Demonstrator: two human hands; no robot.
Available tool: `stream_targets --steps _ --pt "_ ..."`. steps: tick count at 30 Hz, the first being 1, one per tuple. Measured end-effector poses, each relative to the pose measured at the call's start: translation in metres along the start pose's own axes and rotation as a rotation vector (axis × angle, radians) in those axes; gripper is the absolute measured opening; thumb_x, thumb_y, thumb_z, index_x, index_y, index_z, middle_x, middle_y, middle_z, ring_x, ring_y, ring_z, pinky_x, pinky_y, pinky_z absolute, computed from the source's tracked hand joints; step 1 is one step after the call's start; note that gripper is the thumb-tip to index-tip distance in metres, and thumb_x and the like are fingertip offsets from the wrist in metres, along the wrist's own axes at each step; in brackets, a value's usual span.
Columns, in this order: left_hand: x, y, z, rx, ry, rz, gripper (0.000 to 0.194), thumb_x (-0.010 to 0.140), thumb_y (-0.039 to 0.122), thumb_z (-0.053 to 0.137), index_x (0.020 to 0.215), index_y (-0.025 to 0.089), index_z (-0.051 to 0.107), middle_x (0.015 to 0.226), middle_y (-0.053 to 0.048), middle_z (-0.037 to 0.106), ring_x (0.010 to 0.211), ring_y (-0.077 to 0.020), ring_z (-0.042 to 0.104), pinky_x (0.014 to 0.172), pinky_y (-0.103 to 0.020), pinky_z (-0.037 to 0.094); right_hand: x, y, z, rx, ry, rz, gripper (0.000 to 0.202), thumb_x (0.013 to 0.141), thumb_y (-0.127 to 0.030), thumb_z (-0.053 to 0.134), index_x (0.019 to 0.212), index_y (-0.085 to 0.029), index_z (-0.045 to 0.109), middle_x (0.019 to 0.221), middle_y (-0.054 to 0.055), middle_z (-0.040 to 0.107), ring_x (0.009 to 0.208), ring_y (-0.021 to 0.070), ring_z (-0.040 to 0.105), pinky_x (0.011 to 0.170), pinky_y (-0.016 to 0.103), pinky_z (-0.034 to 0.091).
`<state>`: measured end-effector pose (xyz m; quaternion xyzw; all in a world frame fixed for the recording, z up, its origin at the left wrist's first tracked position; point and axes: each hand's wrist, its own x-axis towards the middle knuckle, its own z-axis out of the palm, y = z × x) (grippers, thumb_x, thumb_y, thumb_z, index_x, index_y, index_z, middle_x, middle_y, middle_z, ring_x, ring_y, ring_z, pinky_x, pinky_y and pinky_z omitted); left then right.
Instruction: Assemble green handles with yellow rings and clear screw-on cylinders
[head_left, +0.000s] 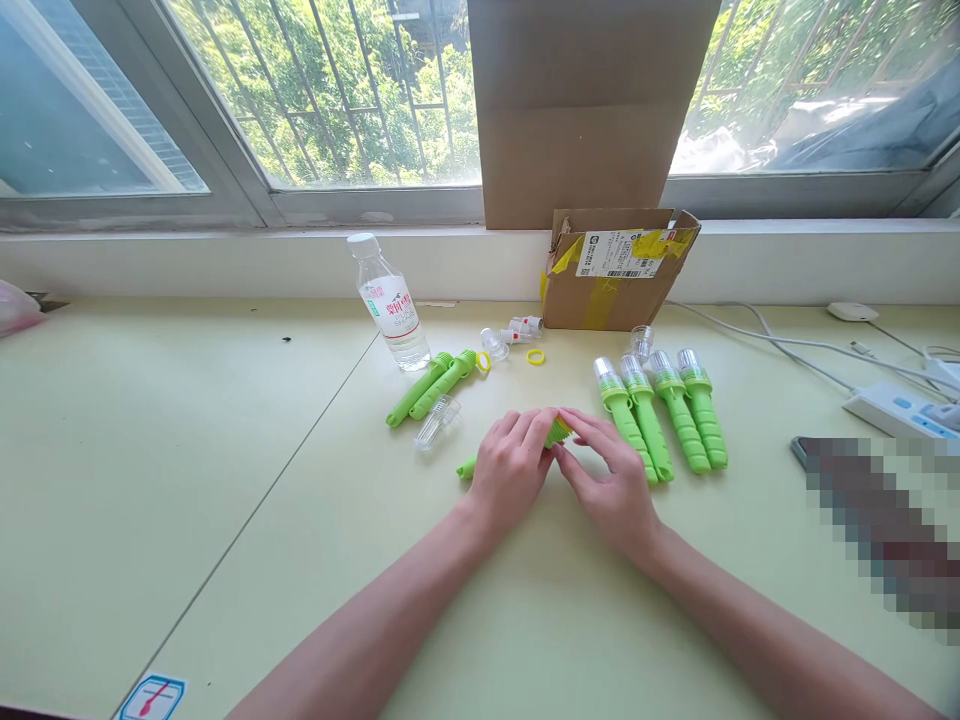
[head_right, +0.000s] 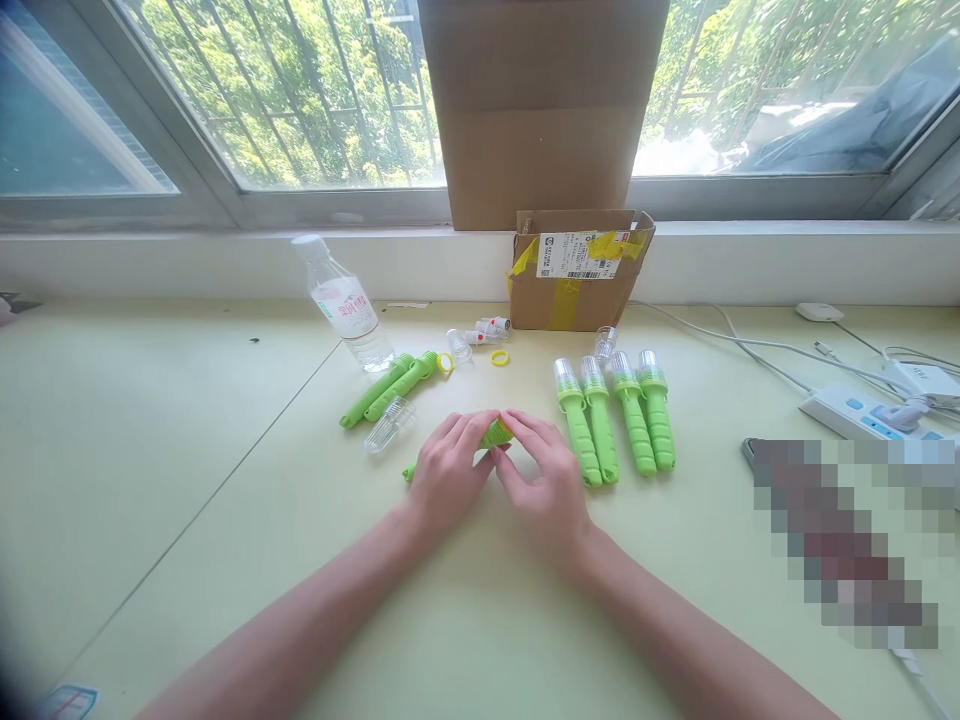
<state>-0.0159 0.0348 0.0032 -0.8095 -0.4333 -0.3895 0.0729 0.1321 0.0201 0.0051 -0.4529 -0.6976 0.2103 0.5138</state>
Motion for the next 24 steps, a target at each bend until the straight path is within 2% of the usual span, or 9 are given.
stream_targets --steps 4,9,12,17,24 --pt "-0.0001 0.0008 -0.0002 0.0 -0.001 -0.012 0.035 0.087 0.009 0.054 0.12 0.021 0.049 0.1 -0.005 0.069 0.085 -0.0211 0.063 0.073 -0.034 0.05 0.0004 -0.0007 0.0007 0.042 -0.023 0.044 0.04 0.085 -0.021 0.06 0.125 -0.026 0.061 0.123 0.009 0.066 0.114 0.0268 0.061 0.087 0.046 0.058" --pt "0.002 0.0049 -0.0013 0.001 0.024 0.007 0.029 0.092 0.014 0.052 0.12 0.02 0.049 0.102 -0.006 0.069 0.088 -0.0201 0.063 0.075 -0.033 0.051 0.0008 -0.0041 0.0006 0.115 0.02 0.099 0.032 0.088 -0.023 0.058 0.12 -0.024 0.063 0.118 0.008 0.069 0.103 0.0235 0.065 0.086 0.044 0.058" --pt "0.0024 0.0048 -0.0011 0.003 0.031 0.017 0.027 0.093 0.016 0.052 0.12 0.019 0.05 0.102 -0.006 0.07 0.085 -0.0195 0.063 0.075 -0.033 0.051 0.0003 -0.0041 0.0008 0.124 0.029 0.128 0.03 0.088 -0.025 0.059 0.118 -0.024 0.063 0.118 0.008 0.069 0.103 0.0231 0.065 0.086 0.043 0.058" --pt "0.0019 0.0042 -0.0004 0.0 0.02 0.039 0.028 0.094 0.016 0.051 0.121 0.019 0.049 0.101 -0.006 0.071 0.082 -0.0196 0.063 0.072 -0.032 0.05 -0.001 -0.0012 0.0018 0.124 0.032 0.158 0.032 0.088 -0.029 0.06 0.119 -0.024 0.063 0.121 0.008 0.068 0.104 0.0238 0.065 0.087 0.044 0.058" --pt "0.0015 0.0069 0.0002 0.004 0.036 0.032 0.026 0.093 0.014 0.051 0.119 0.019 0.05 0.099 -0.005 0.071 0.082 -0.0188 0.063 0.07 -0.031 0.049 -0.003 -0.002 0.0025 0.136 0.069 0.156 0.027 0.087 -0.029 0.061 0.113 -0.025 0.065 0.113 0.007 0.07 0.097 0.0223 0.066 0.087 0.044 0.057"
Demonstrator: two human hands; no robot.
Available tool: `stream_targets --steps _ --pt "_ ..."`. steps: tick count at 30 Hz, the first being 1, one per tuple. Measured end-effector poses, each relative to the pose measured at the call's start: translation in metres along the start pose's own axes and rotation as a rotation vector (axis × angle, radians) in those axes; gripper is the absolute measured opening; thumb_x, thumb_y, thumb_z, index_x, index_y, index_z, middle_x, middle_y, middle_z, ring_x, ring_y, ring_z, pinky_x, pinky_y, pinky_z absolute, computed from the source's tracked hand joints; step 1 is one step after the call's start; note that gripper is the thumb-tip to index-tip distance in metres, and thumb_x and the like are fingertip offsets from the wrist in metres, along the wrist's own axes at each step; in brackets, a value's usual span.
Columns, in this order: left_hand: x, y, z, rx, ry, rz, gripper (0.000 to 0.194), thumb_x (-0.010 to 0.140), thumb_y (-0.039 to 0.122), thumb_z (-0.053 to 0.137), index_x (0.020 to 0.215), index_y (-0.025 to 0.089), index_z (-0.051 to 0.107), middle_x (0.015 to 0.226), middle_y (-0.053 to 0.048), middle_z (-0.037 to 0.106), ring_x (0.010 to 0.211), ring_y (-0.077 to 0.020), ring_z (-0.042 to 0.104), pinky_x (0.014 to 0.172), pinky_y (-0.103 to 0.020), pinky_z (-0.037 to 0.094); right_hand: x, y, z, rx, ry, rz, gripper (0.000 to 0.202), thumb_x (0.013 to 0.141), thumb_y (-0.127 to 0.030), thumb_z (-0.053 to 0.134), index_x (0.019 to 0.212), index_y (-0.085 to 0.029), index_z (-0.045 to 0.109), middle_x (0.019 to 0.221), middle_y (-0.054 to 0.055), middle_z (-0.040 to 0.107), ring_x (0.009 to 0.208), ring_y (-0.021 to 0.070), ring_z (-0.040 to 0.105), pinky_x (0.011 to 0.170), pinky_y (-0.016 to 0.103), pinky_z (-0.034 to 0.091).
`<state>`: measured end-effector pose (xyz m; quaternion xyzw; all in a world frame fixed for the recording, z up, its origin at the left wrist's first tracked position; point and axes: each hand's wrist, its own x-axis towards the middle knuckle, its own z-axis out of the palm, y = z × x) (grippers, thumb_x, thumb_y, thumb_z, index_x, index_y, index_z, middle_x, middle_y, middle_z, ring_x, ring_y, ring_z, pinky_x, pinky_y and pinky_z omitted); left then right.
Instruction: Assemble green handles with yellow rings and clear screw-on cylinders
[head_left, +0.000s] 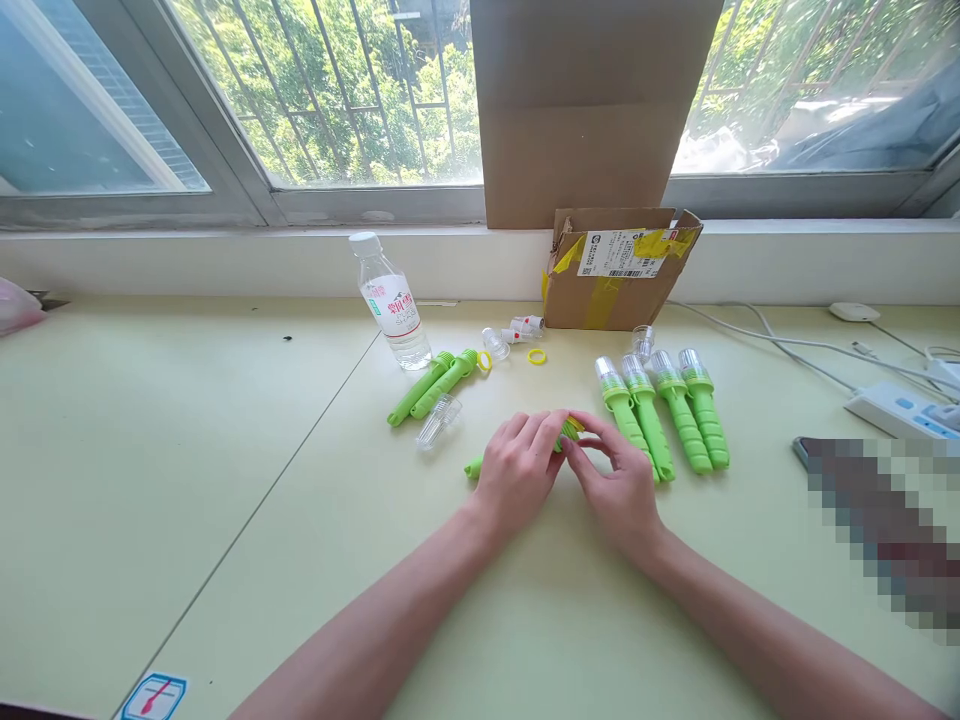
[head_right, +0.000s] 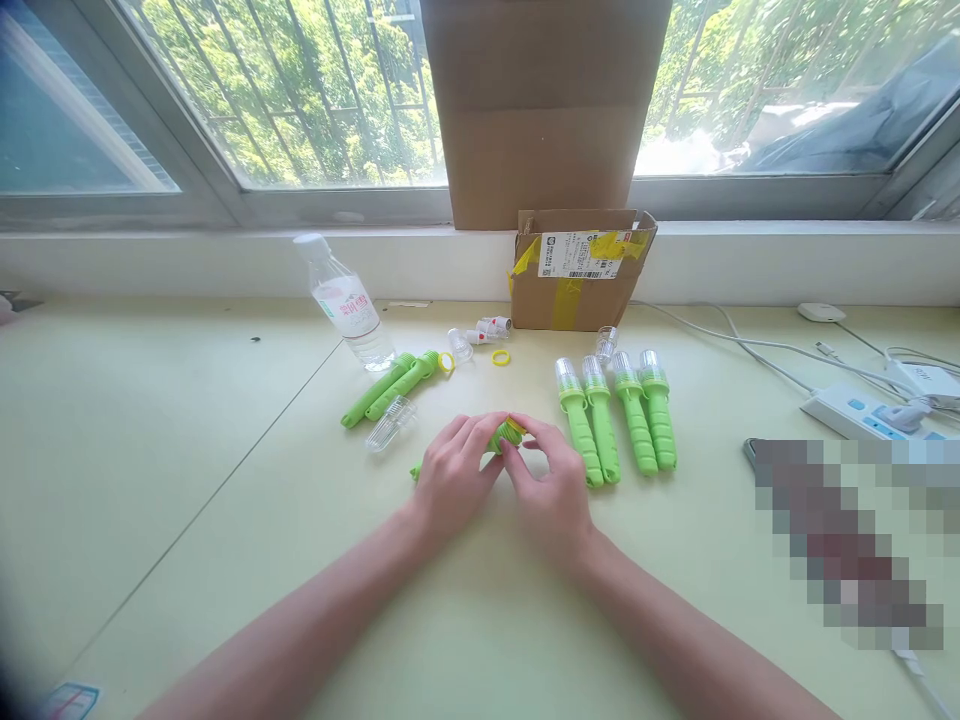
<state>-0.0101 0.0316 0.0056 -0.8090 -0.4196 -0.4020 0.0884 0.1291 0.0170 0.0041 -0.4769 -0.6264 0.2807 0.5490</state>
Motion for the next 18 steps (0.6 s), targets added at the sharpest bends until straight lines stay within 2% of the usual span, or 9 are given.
stream_targets --steps 8,14,18 --pt "0.0002 -0.0002 -0.0015 -0.006 -0.025 0.014 0.027 0.093 0.015 0.052 0.12 0.019 0.05 0.1 -0.004 0.071 0.079 -0.019 0.061 0.069 -0.031 0.047 0.0029 -0.0017 -0.0012 0.119 -0.003 0.083 0.019 0.083 -0.034 0.068 0.097 -0.024 0.06 0.107 0.008 0.069 0.103 0.0238 0.064 0.085 0.043 0.056" --pt "-0.002 -0.001 0.0004 0.011 -0.008 0.008 0.026 0.091 0.016 0.056 0.116 0.018 0.051 0.086 -0.002 0.071 0.075 -0.0193 0.06 0.066 -0.03 0.046 0.0045 -0.0029 -0.0045 0.2 -0.064 0.121 0.015 0.083 -0.029 0.068 0.086 -0.024 0.054 0.108 0.006 0.068 0.104 0.0229 0.064 0.086 0.042 0.054" --pt "-0.0028 -0.0011 0.0015 0.019 -0.002 0.01 0.025 0.092 0.017 0.056 0.116 0.018 0.051 0.084 -0.001 0.071 0.074 -0.0185 0.059 0.065 -0.03 0.045 0.0059 -0.0035 -0.0056 0.205 -0.09 0.125 0.015 0.084 -0.029 0.067 0.083 -0.024 0.053 0.107 0.005 0.067 0.105 0.0226 0.063 0.086 0.041 0.053"
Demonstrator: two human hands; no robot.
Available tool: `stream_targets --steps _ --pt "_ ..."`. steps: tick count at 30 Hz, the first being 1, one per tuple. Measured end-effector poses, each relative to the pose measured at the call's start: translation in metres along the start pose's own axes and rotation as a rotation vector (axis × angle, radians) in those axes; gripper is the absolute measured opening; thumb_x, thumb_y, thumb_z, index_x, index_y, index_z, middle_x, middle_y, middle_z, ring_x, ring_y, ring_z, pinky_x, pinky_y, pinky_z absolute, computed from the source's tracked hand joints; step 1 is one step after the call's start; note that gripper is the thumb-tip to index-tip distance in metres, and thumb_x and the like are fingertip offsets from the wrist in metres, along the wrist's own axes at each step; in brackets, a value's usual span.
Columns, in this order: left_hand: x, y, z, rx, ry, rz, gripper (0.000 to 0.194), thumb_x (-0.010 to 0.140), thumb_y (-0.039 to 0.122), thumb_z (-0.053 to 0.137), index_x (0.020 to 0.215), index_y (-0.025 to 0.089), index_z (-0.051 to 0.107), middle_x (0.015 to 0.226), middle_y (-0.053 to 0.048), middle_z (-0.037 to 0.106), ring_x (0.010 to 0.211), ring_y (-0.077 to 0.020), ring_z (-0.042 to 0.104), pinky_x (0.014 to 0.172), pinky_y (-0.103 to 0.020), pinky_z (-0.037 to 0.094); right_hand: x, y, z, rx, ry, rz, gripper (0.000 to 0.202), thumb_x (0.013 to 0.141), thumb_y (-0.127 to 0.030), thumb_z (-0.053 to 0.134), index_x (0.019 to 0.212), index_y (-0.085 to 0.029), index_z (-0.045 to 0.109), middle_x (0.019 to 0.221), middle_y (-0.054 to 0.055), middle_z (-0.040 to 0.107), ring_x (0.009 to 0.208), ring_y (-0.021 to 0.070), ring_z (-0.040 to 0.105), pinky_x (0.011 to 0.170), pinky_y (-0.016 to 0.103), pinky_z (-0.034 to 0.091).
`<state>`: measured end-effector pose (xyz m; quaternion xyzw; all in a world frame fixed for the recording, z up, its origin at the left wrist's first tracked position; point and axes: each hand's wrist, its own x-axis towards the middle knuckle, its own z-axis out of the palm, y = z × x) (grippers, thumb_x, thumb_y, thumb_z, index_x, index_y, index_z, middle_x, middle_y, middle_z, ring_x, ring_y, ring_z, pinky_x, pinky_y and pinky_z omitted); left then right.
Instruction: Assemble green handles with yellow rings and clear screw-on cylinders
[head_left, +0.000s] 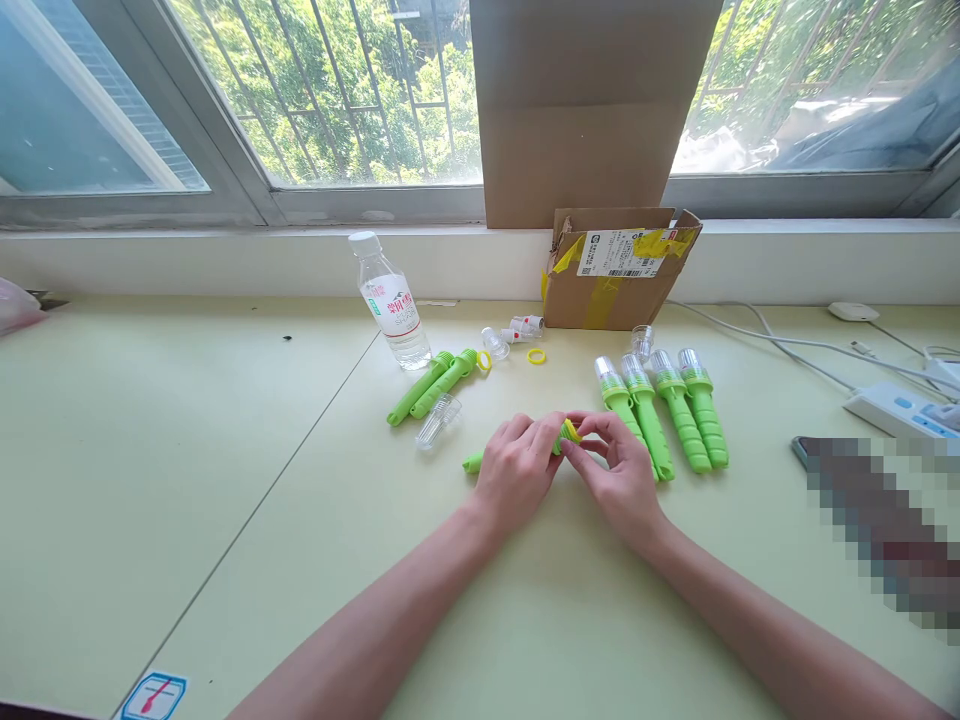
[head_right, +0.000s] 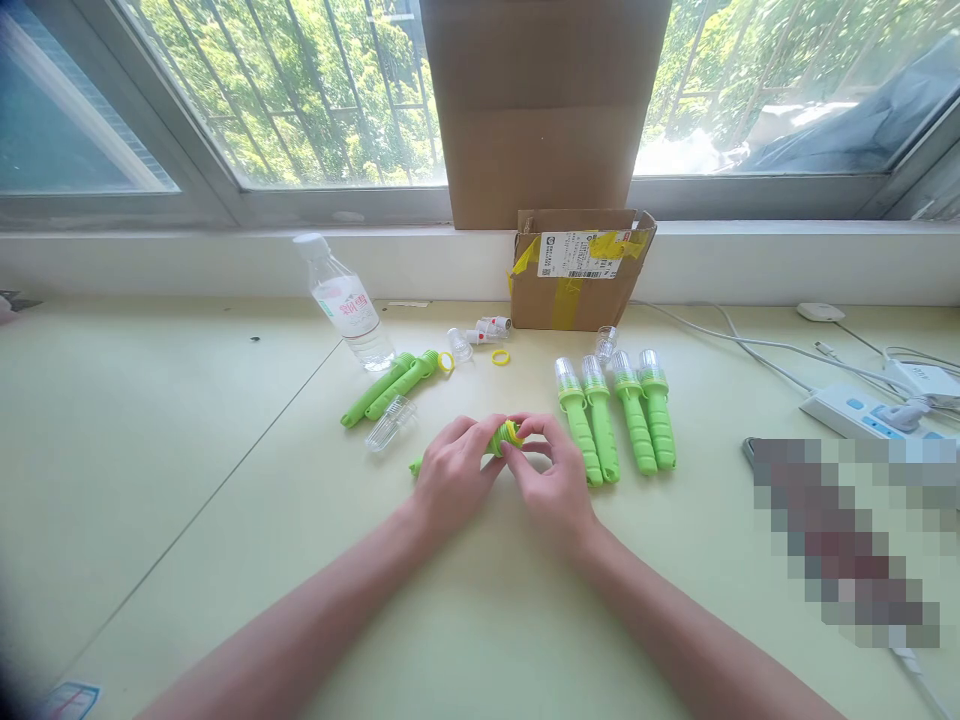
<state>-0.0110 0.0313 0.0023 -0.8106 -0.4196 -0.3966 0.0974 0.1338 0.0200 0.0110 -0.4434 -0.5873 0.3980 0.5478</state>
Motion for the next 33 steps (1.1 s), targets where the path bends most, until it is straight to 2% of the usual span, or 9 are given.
stream_targets --steps 7,16,23,33 --pt "0.0002 0.0009 -0.0004 0.009 -0.018 0.006 0.019 0.094 0.018 0.052 0.113 0.017 0.052 0.083 -0.001 0.071 0.072 -0.0185 0.057 0.064 -0.03 0.043 0.002 0.0004 -0.0016 -0.022 -0.02 0.001 0.018 0.083 -0.029 0.068 0.08 -0.024 0.05 0.105 0.004 0.066 0.101 0.0214 0.062 0.082 0.038 0.053" --pt "-0.0024 0.0005 0.0009 0.084 -0.093 0.069 0.028 0.094 0.015 0.051 0.122 0.021 0.051 0.104 -0.004 0.069 0.077 -0.0181 0.056 0.071 -0.031 0.044 0.0021 0.0022 -0.0008 -0.017 -0.01 -0.045 0.01 0.085 -0.024 0.064 0.081 -0.024 0.054 0.102 0.003 0.063 0.096 0.0185 0.062 0.079 0.034 0.054" --pt "0.001 0.0017 -0.0011 0.044 -0.085 0.055 0.022 0.095 0.016 0.049 0.116 0.019 0.053 0.099 -0.003 0.07 0.075 -0.0181 0.056 0.067 -0.03 0.044 0.0019 0.0028 0.0005 0.004 -0.022 -0.053 0.013 0.085 -0.025 0.064 0.081 -0.023 0.052 0.103 0.003 0.063 0.094 0.0178 0.062 0.078 0.034 0.056" --pt "0.0002 0.0004 -0.0005 -0.004 -0.062 0.025 0.029 0.094 0.013 0.049 0.122 0.02 0.05 0.103 -0.003 0.071 0.075 -0.018 0.057 0.067 -0.03 0.047 0.0033 0.0068 -0.0005 0.006 -0.046 -0.069 0.015 0.086 -0.029 0.064 0.086 -0.025 0.05 0.105 0.005 0.062 0.095 0.0185 0.062 0.073 0.034 0.059"
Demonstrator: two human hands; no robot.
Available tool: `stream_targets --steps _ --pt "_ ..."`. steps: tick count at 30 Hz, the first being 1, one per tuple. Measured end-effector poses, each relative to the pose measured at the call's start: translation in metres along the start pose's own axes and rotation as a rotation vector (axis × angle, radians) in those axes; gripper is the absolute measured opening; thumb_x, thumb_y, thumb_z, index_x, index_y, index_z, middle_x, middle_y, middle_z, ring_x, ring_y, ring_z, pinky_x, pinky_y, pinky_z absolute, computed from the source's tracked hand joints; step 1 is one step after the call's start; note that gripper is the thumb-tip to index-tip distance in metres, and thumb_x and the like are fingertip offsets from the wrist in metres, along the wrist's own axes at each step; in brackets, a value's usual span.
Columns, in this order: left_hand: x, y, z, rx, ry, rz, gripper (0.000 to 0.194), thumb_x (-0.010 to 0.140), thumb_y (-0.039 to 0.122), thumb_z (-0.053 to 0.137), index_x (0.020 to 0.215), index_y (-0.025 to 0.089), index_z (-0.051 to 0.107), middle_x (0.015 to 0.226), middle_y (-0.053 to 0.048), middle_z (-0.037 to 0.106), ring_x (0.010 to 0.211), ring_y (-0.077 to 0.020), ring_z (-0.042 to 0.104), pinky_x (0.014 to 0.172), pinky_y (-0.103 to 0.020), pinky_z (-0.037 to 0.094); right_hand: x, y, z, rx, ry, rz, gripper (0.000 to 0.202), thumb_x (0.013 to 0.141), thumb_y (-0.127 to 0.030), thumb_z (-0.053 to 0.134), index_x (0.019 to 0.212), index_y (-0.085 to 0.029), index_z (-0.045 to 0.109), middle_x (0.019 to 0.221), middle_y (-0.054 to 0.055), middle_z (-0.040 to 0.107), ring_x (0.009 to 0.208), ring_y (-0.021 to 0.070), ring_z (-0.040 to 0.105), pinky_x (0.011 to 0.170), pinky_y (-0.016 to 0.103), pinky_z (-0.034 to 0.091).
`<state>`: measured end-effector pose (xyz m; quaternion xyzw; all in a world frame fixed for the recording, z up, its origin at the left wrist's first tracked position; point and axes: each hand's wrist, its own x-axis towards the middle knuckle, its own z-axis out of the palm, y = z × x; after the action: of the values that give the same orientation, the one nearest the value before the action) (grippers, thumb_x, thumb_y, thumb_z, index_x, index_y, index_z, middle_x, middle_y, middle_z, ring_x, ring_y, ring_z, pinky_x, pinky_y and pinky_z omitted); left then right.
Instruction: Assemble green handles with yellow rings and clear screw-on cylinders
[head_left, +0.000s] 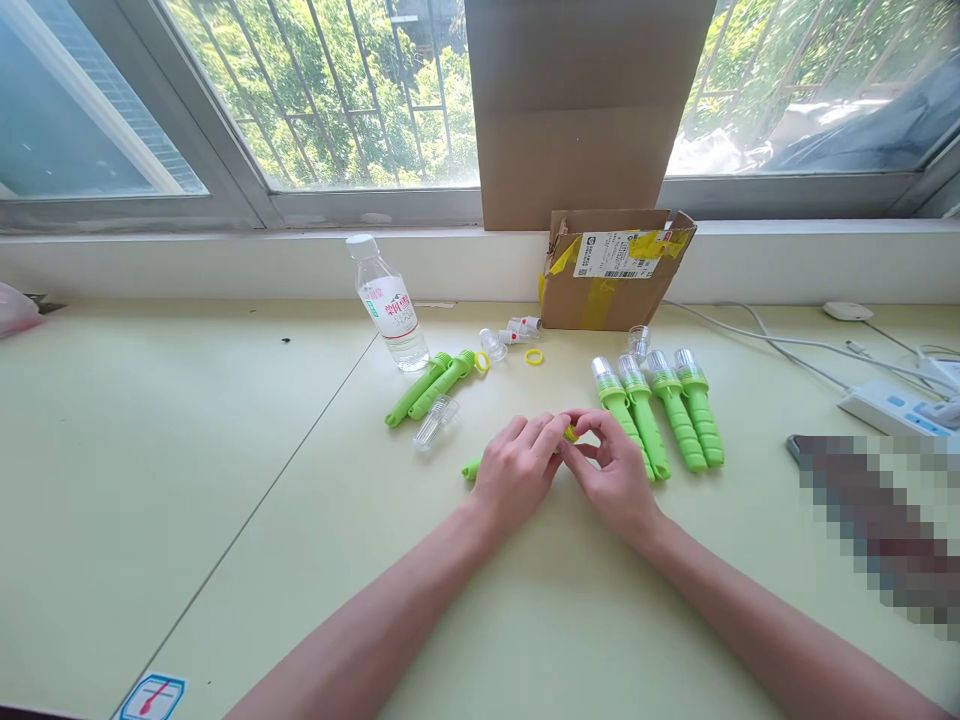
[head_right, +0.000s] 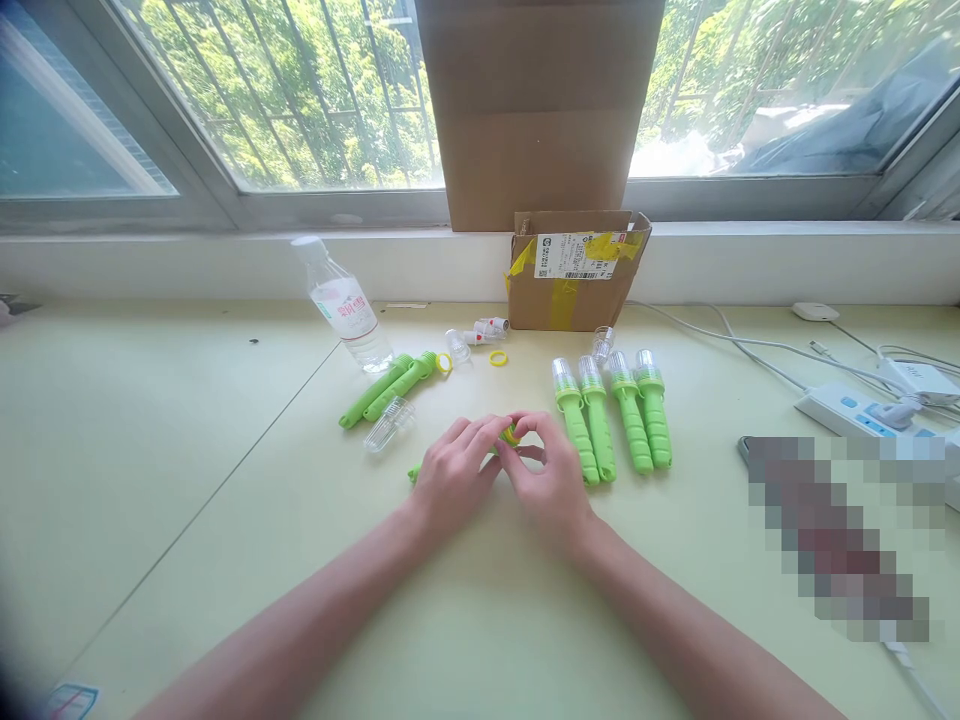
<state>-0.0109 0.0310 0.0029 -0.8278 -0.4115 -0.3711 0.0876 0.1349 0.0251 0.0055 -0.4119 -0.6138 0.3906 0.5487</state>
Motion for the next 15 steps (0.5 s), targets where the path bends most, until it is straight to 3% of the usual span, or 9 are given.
stream_targets --steps 9,15 --pt "0.0027 0.0016 -0.0049 -0.157 -0.104 -0.175 0.048 0.082 0.001 0.055 0.122 0.029 0.055 0.107 0.004 0.071 0.087 -0.0176 0.062 0.071 -0.029 0.051 0.0044 0.0 -0.0032 0.002 -0.061 0.071 0.025 0.08 -0.03 0.071 0.087 -0.025 0.047 0.097 0.002 0.057 0.096 0.0196 0.06 0.076 0.037 0.062" --pt "0.0058 0.0019 -0.0065 -0.238 -0.147 -0.245 0.049 0.08 0.0 0.056 0.119 0.029 0.058 0.11 0.004 0.071 0.098 -0.0168 0.065 0.083 -0.03 0.052 0.0058 0.0044 -0.0036 0.028 -0.054 0.136 0.033 0.076 -0.035 0.074 0.084 -0.024 0.044 0.085 0.0 0.052 0.088 0.0183 0.058 0.06 0.027 0.058"
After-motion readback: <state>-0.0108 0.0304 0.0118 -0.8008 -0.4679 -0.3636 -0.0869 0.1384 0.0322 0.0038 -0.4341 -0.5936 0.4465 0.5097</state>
